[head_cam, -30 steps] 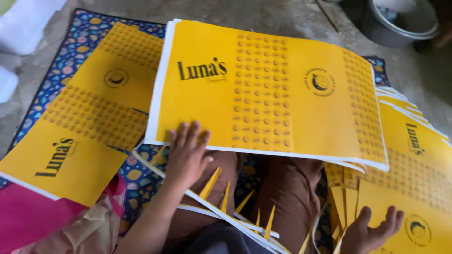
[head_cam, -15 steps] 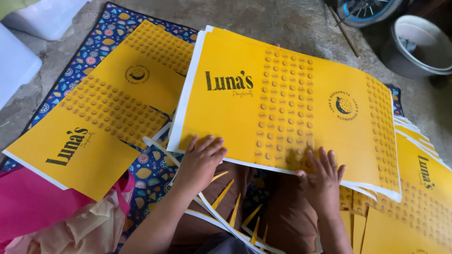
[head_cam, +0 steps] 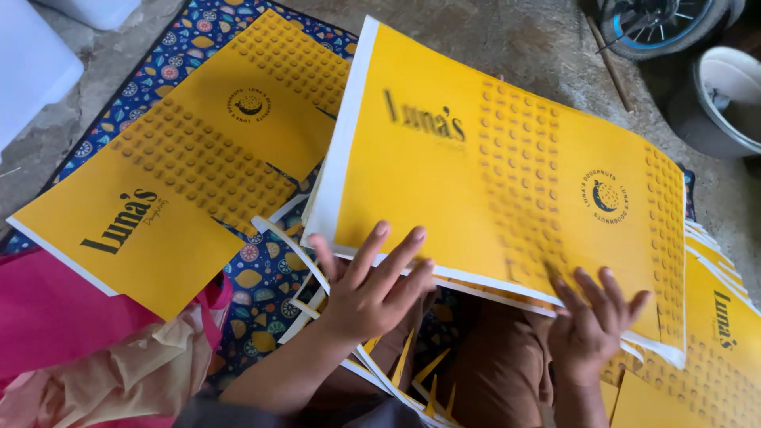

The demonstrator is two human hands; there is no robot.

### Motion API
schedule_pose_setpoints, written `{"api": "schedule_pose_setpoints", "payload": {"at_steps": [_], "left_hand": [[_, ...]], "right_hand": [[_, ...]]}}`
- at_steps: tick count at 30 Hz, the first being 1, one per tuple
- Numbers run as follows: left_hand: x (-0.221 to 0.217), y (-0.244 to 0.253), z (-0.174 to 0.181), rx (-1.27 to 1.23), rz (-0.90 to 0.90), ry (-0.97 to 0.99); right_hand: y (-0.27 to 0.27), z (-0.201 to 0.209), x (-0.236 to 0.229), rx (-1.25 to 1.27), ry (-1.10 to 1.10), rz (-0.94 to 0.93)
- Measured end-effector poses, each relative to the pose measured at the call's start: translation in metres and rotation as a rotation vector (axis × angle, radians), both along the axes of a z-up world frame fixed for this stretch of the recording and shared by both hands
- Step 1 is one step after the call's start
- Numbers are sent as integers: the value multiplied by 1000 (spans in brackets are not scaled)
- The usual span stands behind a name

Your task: Organizing and stacking printed paper sheets for packaging

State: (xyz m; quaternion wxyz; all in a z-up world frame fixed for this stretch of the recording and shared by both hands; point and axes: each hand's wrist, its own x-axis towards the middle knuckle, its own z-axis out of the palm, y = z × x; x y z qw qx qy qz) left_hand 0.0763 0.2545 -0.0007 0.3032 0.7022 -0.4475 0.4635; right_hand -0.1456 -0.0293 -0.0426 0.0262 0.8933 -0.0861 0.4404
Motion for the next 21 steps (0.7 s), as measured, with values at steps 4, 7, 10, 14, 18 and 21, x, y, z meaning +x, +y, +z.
{"api": "schedule_pose_setpoints", "payload": {"at_steps": [4,7,10,14,18,21], "left_hand": [[11,35,15,-265,5,-35],[17,66,13,-174,18,-41],[17,74,1,-173,-59,-90],[8,63,-40,-84,-197,-6],[-19,48,-46,225,-456,179],[-43,22,-68,300,-606,268]], "right_hand": [[-1,31,-15,-130,-86,87],[-14,44,-30,-275,-76,152],[-21,64,-21,-425,-172,185],[-44,70,0,-376,-158,147],[-85,24,-15,-161,87,-73],[-77,-5,-33,33,158,-154]]}}
